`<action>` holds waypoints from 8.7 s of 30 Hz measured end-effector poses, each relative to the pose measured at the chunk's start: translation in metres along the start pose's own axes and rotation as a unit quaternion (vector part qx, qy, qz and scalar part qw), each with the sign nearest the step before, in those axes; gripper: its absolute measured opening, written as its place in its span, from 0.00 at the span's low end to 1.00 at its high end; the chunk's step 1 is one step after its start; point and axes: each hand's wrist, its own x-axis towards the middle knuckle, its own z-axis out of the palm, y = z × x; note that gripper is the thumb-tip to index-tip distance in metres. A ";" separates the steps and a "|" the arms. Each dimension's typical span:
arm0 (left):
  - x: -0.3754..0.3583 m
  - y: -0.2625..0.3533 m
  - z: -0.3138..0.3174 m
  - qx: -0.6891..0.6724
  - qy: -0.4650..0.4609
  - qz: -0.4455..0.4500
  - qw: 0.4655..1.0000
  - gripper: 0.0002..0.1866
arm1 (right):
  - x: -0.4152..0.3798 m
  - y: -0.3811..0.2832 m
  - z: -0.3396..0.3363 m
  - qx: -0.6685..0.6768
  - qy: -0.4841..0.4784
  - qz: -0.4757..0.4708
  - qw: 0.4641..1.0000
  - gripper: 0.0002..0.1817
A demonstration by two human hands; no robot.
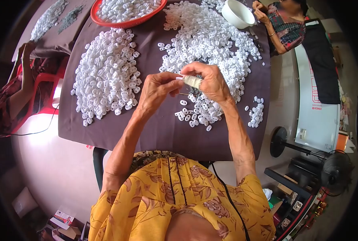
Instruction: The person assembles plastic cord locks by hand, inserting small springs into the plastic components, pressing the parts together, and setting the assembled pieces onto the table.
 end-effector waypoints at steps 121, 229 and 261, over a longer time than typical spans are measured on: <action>-0.010 0.010 0.023 -0.283 -0.010 0.036 0.958 0.06 | -0.032 -0.014 -0.002 0.082 0.096 -0.038 0.991 0.04; 0.002 0.043 0.010 -0.228 0.085 0.079 0.967 0.07 | -0.043 0.054 0.011 -0.186 0.022 -0.009 0.982 0.05; -0.002 0.034 0.032 -0.271 0.041 0.052 0.960 0.07 | -0.020 -0.023 -0.002 0.260 0.205 0.030 0.943 0.09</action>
